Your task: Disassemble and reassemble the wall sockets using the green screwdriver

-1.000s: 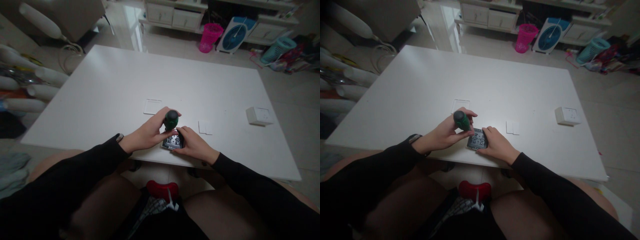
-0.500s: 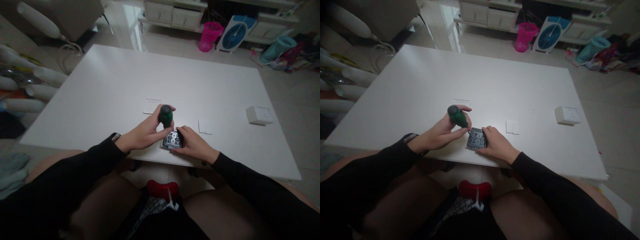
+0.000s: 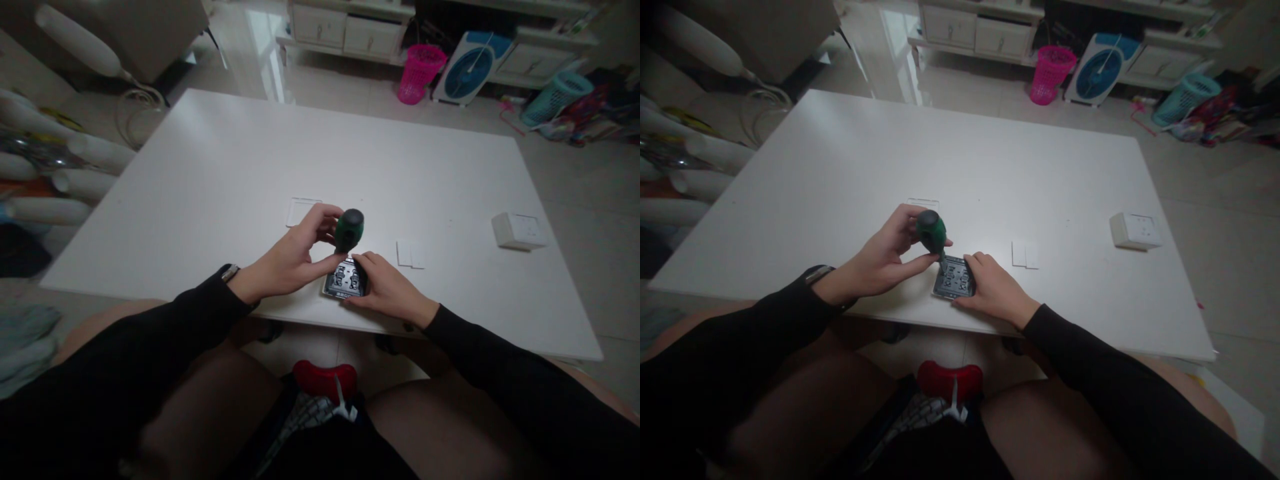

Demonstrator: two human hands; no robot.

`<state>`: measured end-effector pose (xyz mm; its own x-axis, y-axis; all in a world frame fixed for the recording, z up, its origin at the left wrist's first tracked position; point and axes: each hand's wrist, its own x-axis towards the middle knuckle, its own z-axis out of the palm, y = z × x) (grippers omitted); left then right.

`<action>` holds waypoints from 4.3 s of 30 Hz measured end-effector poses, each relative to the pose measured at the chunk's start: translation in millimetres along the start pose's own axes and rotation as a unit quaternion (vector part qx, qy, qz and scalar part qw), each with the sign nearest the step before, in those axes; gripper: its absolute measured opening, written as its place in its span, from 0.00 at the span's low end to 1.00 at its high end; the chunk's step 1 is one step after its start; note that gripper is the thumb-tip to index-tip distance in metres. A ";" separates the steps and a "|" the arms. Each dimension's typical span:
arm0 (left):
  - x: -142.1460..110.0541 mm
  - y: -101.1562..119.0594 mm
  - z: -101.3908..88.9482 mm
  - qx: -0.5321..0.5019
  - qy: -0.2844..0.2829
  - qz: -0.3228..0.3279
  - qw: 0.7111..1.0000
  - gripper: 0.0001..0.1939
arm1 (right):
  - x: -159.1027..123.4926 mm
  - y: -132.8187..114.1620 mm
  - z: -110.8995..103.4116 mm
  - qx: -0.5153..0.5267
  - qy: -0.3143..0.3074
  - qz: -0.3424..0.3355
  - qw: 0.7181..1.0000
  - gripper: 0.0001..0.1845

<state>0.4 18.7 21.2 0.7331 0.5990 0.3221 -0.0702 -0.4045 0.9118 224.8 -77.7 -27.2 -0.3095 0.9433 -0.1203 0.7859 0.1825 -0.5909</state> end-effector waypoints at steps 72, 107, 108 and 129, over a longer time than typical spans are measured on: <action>-2.0 0.1 -0.7 0.019 -0.031 -0.019 0.999 0.29 | 1.0 -1.3 -1.2 0.005 0.004 -0.010 1.000 0.32; -1.2 6.8 -7.4 0.035 -0.053 -0.015 0.998 0.28 | 0.9 -0.1 0.6 0.006 -0.003 0.000 1.000 0.37; -1.5 7.2 -6.6 0.043 -0.058 -0.010 0.997 0.28 | 0.9 0.3 0.9 0.006 -0.001 -0.003 1.000 0.36; -2.8 6.1 -11.2 0.018 -0.054 -0.040 0.998 0.38 | 0.7 -2.4 -0.8 0.008 -0.009 0.008 1.000 0.36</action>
<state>-9.6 22.3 28.7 0.8043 0.5530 0.2174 0.0139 -0.3834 0.9235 223.0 -77.3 -25.2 -0.3070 0.9406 -0.1448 0.7826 0.1630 -0.6009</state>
